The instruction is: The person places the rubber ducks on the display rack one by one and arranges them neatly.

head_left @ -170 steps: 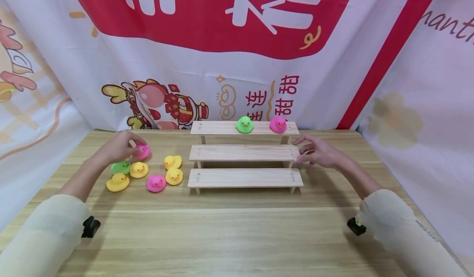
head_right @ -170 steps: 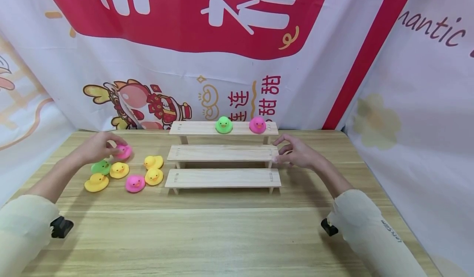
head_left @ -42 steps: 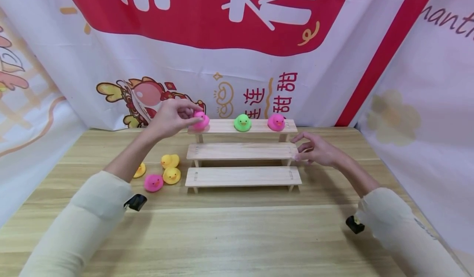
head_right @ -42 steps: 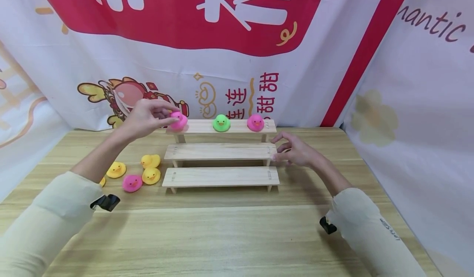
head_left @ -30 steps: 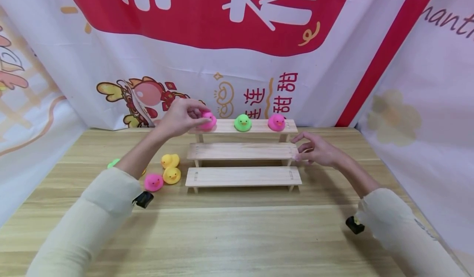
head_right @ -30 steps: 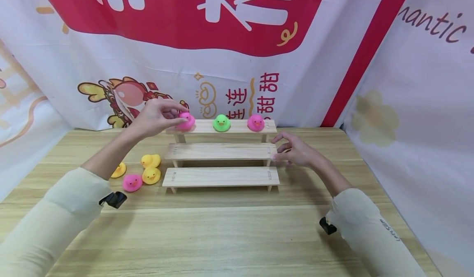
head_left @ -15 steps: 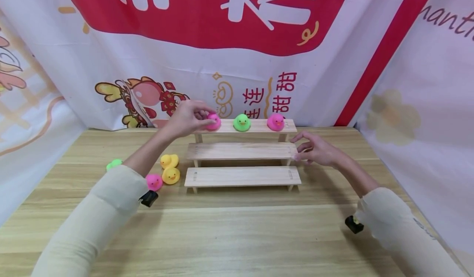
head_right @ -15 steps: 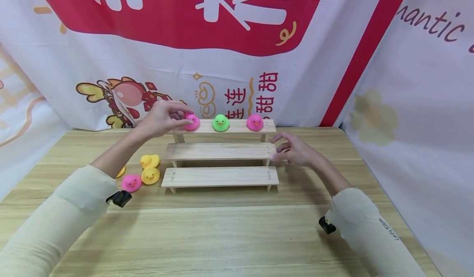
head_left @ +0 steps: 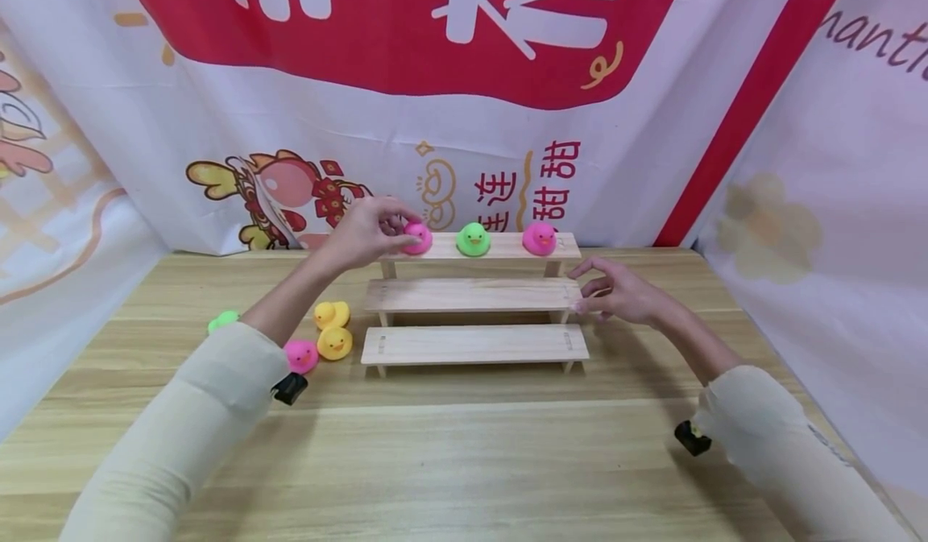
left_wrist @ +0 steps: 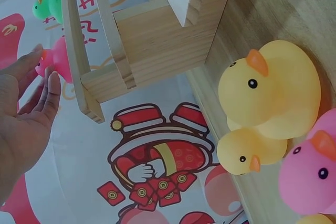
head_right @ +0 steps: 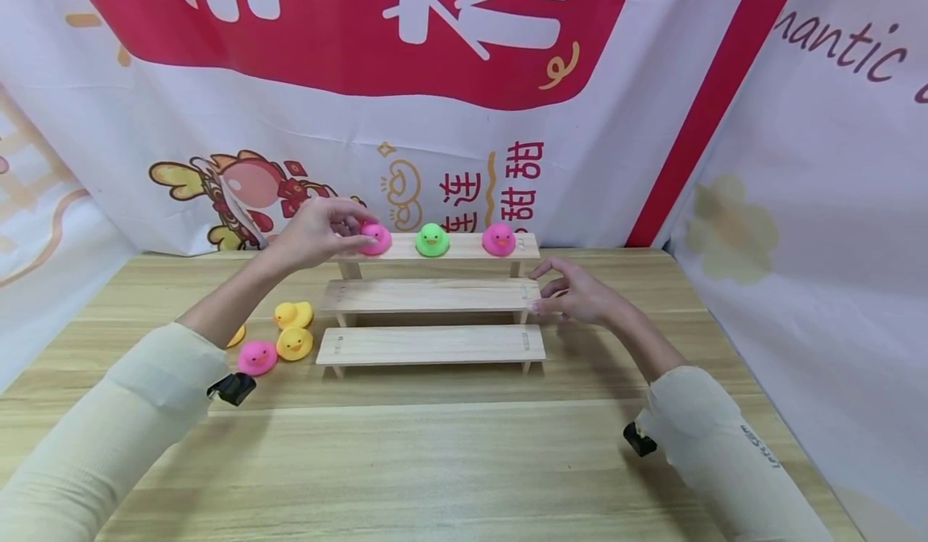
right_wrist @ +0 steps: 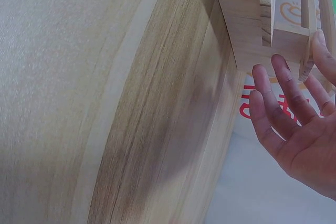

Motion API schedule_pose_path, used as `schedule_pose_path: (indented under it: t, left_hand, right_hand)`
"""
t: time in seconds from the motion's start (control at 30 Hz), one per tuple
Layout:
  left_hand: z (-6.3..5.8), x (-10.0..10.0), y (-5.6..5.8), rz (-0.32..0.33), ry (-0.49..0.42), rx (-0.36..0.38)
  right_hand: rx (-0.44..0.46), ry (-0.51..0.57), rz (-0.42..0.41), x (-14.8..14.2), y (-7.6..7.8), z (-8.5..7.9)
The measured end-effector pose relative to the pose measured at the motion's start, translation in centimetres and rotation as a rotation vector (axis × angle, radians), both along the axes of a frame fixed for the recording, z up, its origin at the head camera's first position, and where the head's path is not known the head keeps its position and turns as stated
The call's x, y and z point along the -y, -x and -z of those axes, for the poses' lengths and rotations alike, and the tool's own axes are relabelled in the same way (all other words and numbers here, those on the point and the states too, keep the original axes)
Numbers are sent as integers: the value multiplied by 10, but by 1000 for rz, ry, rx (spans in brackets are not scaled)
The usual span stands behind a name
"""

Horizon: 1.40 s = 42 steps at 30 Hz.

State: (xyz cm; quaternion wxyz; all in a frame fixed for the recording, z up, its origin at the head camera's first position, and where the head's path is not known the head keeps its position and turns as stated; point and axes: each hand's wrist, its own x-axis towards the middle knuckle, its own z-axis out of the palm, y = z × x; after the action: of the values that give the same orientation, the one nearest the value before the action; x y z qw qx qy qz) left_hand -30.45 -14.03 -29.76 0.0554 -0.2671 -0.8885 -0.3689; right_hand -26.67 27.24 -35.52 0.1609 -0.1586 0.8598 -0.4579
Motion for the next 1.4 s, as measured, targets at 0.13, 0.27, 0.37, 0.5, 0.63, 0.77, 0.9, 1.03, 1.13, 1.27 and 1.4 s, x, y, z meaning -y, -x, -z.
schedule_pose_path:
  t: [0.13,0.27,0.37,0.5,0.63,0.77,0.9,1.03,1.13,1.27,1.4]
  left_hand:
    - [1,0,0,-4,-7,19]
    - [2,0,0,-1,-17,16]
    - [2,0,0,4,-17,6]
    - [2,2,0,5,-13,0]
    - [2,7,0,1,-15,-12]
    - [1,14,-2,-4,-16,-48]
    - [1,25,-5,-14,-28,-80]
    - [2,39,-10,-38,-22,-79]
    - [4,50,-12,-60,7,-69]
    - [7,66,-17,-96,50,-63]
    - [11,81,-24,-127,84,-55]
  right_hand:
    - [6,-4,5,1,0,0]
    - [3,-3,1,1,0,0]
    - [3,-3,0,1,0,0]
    - [8,-1,-1,1,1,0]
    - [7,4,-7,1,0,0]
    - [0,1,-12,1,-1,0]
    - [-4,-5,-11,0,-1,-1]
    - [1,-12,-4,0,-1,0]
    - [5,-15,-2,-1,-1,0]
    - [6,-13,-2,-1,-1,0]
    - [6,-11,-6,0,-1,-1]
